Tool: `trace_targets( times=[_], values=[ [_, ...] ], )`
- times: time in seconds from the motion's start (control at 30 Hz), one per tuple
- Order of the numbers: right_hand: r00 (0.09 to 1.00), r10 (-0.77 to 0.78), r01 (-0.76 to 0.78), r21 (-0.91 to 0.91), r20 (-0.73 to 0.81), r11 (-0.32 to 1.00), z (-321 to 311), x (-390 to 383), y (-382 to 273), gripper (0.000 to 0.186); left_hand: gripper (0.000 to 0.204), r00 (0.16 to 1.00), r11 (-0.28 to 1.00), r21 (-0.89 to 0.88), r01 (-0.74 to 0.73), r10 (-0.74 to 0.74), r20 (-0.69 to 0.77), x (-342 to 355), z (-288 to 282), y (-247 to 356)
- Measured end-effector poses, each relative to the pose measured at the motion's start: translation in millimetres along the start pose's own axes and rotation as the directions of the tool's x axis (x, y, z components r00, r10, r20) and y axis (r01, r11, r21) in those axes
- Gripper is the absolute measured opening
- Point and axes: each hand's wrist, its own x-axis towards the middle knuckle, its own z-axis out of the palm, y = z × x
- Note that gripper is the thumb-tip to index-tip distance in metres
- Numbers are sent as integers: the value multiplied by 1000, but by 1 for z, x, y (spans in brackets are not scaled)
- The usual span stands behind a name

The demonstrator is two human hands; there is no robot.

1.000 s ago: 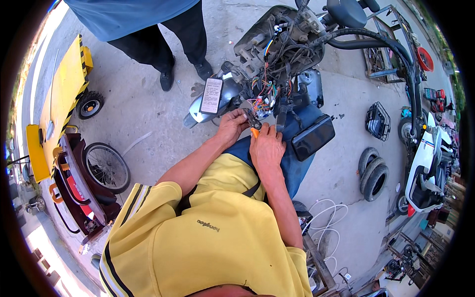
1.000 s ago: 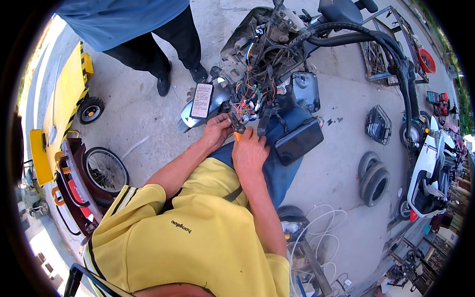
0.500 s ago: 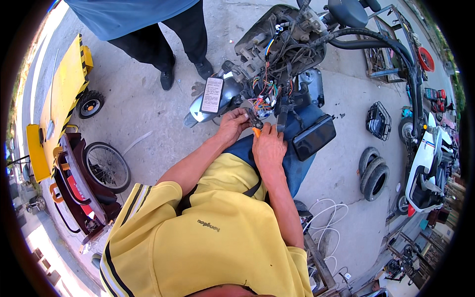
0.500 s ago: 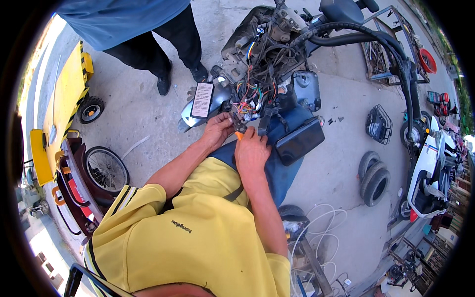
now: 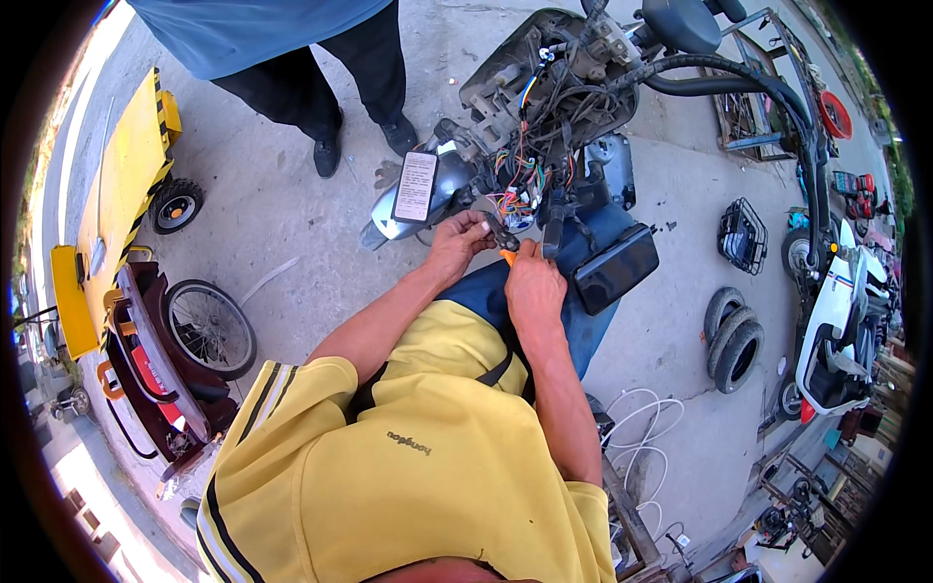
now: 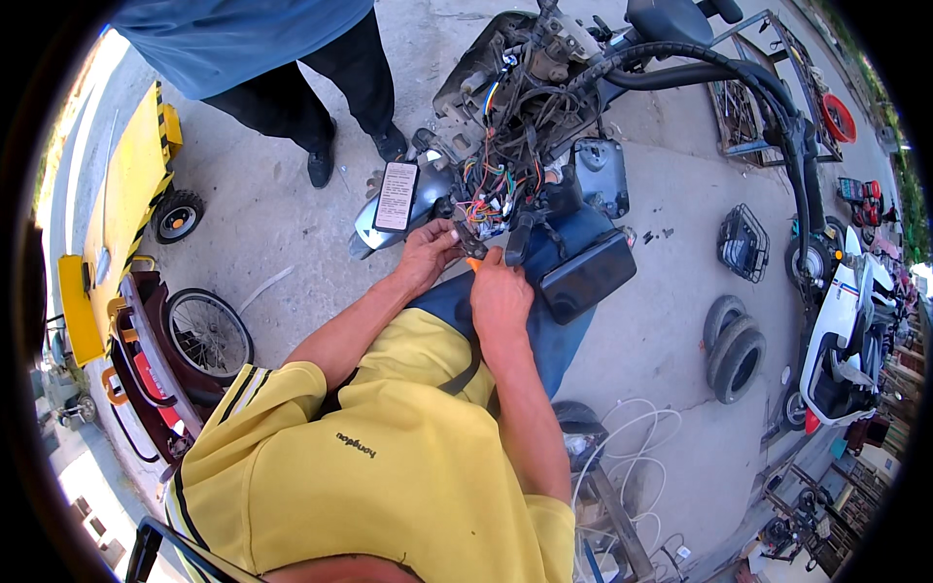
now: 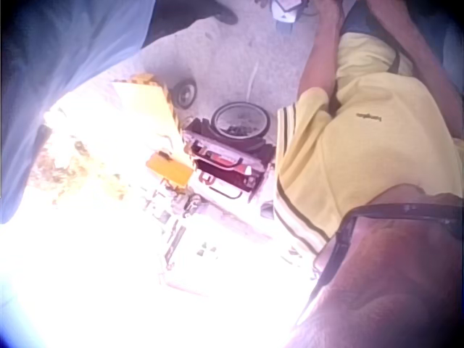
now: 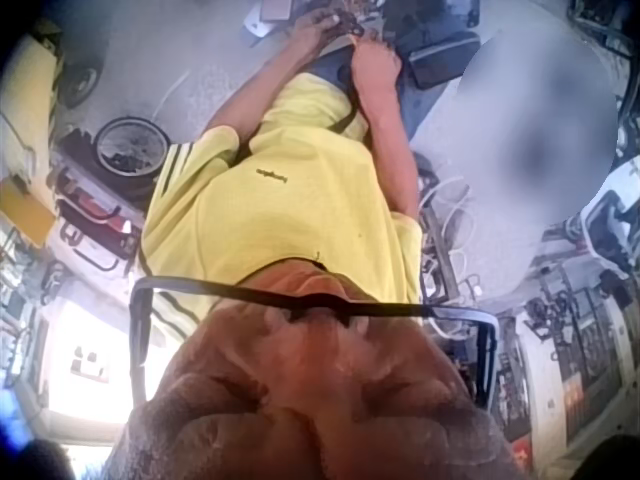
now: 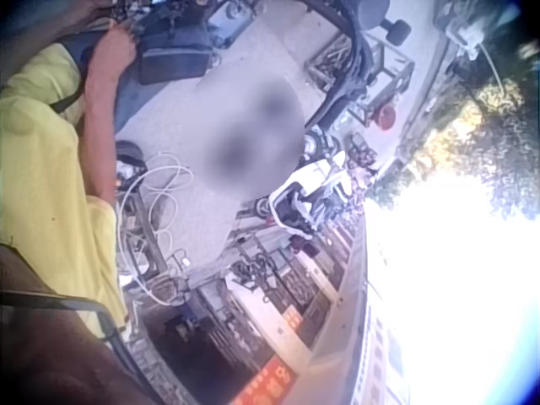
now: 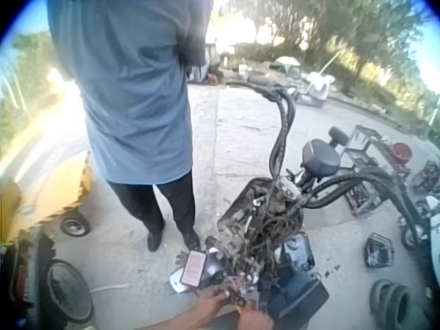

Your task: The person repairs an electric scooter by working on the handlebar wiring, then removes the seat using a screwdriver to access the battery compartment. The person uses pliers and a screwdriver to manipulate wires and fasteners.

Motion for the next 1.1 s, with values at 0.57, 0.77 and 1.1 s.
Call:
trace_targets(
  times=[0.57, 0.77, 1.1],
  values=[
    [939, 144, -232, 265, 313, 936, -20, 13, 5, 31, 4, 999, 992, 125, -29, 30, -12, 1, 16, 15],
    [913, 142, -289, 363, 382, 886, -22, 16, 10, 36, 4, 1000, 996, 89, -27, 27, 1, 1, 15, 17],
    [871, 144, -379, 456, 470, 805, -15, 20, 18, 44, 5, 998, 996, 64, -54, 51, 47, 3, 8, 14]
  ],
)
